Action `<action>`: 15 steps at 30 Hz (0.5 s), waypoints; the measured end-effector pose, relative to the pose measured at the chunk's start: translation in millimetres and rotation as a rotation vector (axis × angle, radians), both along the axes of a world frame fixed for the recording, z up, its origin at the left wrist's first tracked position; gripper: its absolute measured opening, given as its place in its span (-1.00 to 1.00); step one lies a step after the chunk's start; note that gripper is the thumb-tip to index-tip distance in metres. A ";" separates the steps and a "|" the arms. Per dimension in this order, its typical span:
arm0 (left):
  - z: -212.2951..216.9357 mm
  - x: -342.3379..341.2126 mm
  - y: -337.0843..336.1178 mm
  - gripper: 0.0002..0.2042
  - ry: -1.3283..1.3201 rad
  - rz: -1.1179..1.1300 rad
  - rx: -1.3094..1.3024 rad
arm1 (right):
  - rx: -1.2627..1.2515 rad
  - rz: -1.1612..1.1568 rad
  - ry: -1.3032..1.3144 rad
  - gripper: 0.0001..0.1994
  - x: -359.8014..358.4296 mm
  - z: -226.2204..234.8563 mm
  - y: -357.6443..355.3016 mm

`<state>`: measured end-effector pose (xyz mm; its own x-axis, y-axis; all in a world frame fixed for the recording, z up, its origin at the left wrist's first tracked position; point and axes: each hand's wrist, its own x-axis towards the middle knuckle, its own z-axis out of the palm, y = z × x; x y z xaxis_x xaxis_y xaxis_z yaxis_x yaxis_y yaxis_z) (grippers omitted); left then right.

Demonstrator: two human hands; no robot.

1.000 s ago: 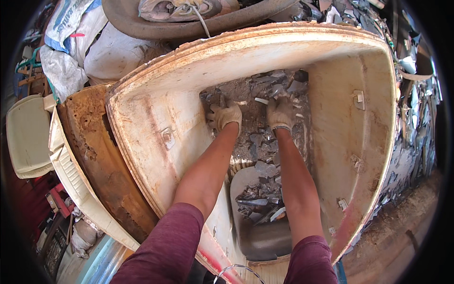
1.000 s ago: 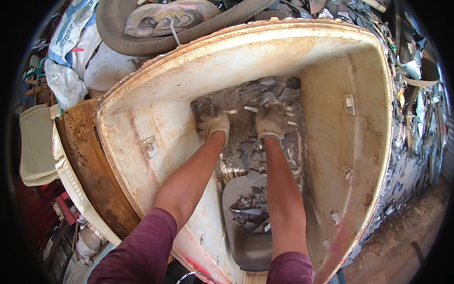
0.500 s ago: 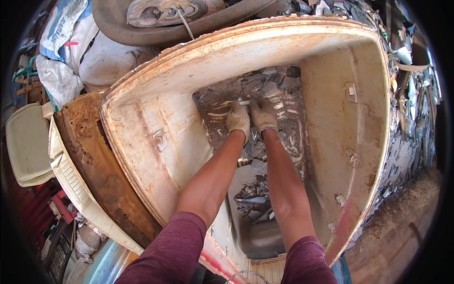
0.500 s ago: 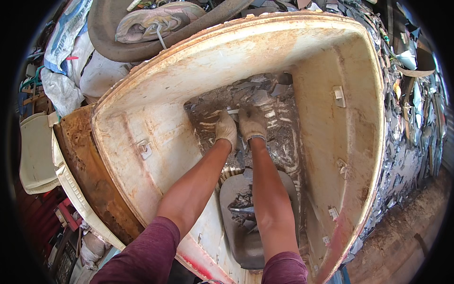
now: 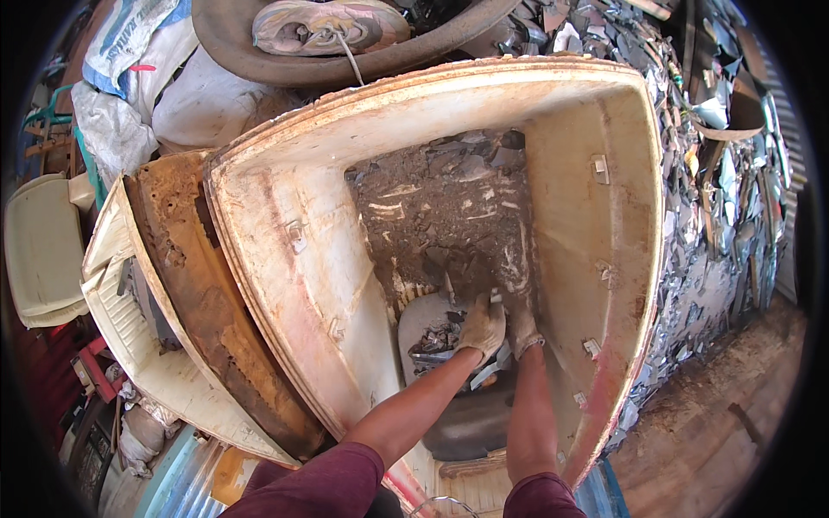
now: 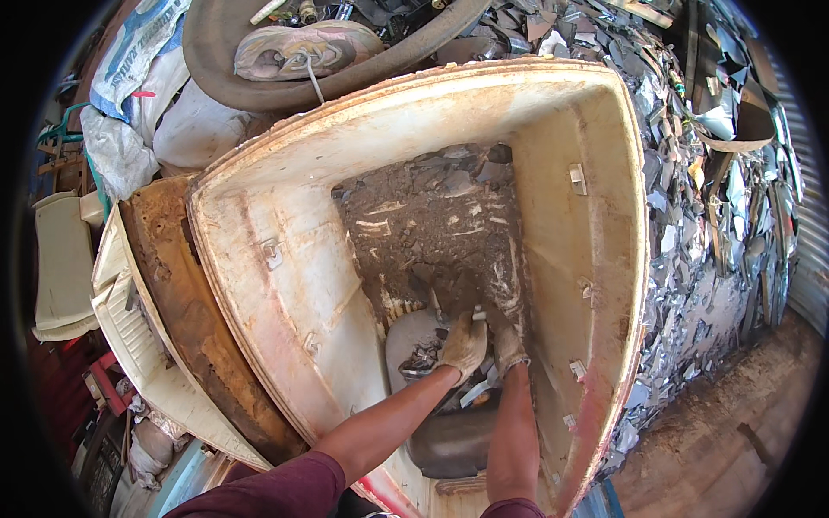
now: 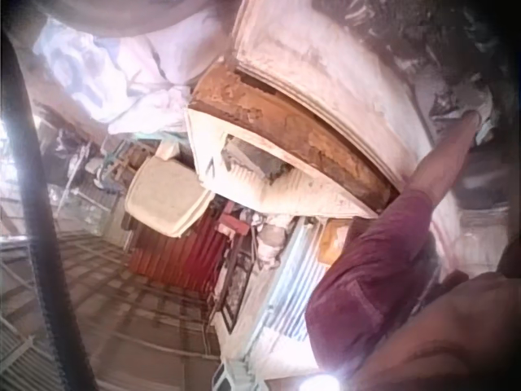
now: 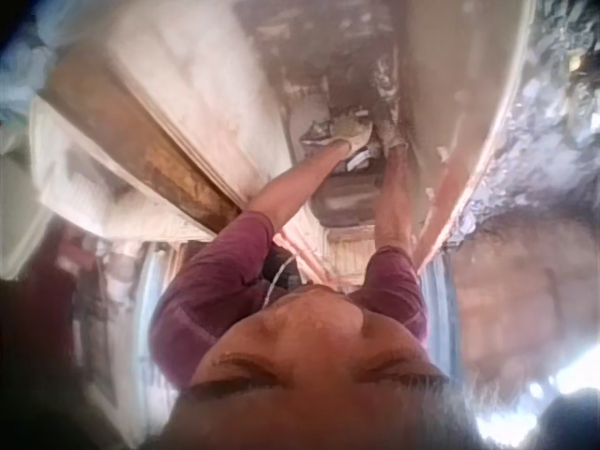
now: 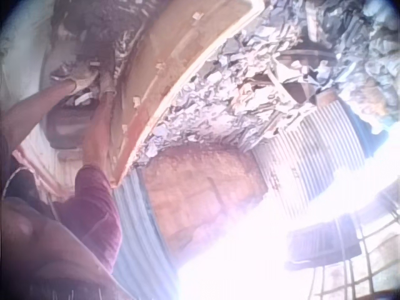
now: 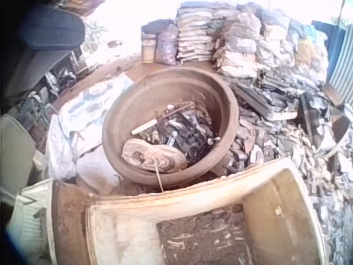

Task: The person sorts broken glass shards from a large white container, picking them up by hand and placing them into a sack. The person also moves a metal pan and a sack within the cluttered scrap yard environment.

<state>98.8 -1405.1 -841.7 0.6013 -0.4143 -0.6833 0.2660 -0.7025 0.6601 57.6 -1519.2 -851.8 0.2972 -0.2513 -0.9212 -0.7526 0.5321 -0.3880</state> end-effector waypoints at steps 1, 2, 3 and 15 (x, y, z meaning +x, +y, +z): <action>9.5 -17.8 14.9 -0.57 -0.105 -0.428 0.068 | -0.050 0.408 0.177 -0.52 -9.7 21.8 -4.4; 24.0 -35.4 26.9 -0.53 0.033 -0.289 0.187 | -0.101 0.803 0.359 -0.48 -15.2 39.7 -7.7; 27.5 -37.8 37.9 -0.47 0.225 -0.275 0.280 | -0.136 1.000 0.355 -0.46 -15.1 50.2 -9.6; -51.2 166.1 40.1 -0.33 0.215 0.977 0.649 | -1.221 0.613 0.598 -0.34 126.8 -75.1 45.9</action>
<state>264.9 -1365.0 -892.9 0.3176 0.6154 -0.7214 0.9356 -0.3269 0.1331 184.3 -1473.3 -926.8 0.3030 -0.9168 -0.2603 -0.9379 -0.3353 0.0893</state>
